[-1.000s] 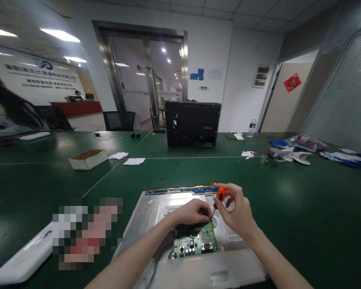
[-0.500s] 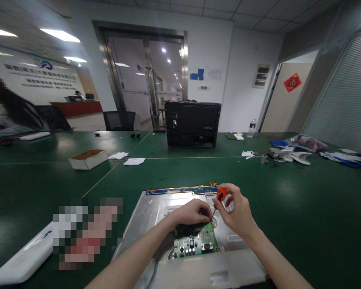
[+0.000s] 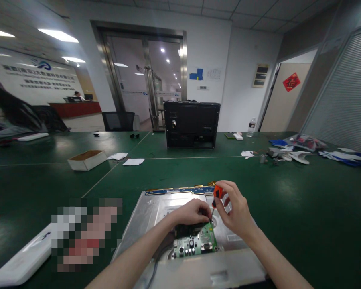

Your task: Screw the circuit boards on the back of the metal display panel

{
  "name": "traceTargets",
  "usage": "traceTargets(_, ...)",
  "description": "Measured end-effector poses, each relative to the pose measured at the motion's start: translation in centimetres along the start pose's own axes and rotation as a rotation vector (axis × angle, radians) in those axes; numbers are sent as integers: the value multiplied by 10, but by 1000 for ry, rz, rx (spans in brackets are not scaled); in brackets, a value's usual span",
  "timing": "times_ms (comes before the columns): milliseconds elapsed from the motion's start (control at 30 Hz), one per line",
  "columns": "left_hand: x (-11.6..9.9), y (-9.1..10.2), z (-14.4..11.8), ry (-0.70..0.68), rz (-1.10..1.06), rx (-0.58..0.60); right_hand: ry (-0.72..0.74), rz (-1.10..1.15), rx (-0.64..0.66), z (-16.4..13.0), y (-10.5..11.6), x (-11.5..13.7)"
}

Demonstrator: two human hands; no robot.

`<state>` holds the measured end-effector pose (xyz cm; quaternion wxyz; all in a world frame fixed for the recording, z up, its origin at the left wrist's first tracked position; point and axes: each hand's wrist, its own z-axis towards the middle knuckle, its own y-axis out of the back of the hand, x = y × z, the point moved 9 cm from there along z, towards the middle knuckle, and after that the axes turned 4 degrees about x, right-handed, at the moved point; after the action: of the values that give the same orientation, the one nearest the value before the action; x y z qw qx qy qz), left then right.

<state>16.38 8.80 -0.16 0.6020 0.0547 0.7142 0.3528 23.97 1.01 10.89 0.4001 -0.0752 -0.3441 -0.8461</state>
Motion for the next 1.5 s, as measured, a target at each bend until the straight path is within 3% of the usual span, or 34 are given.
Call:
traceTargets(267,-5,3,-1,-23,16,-22,-5,-35,-61,-2,3,-8)
traceTargets(667,-4,2,-1,-11,37,-14,13,-55,-15,0,1,-2)
traceTargets(967,-5,3,-1,-11,28,-21,-104,-75,-83,-8,3,-16)
traceTargets(1333,-4,2,-2,-1,28,-25,-15,-59,5,0,2,-4)
traceTargets(1500,-2,2,-1,-6,31,-15,-16,-33,-41,-2,4,-5)
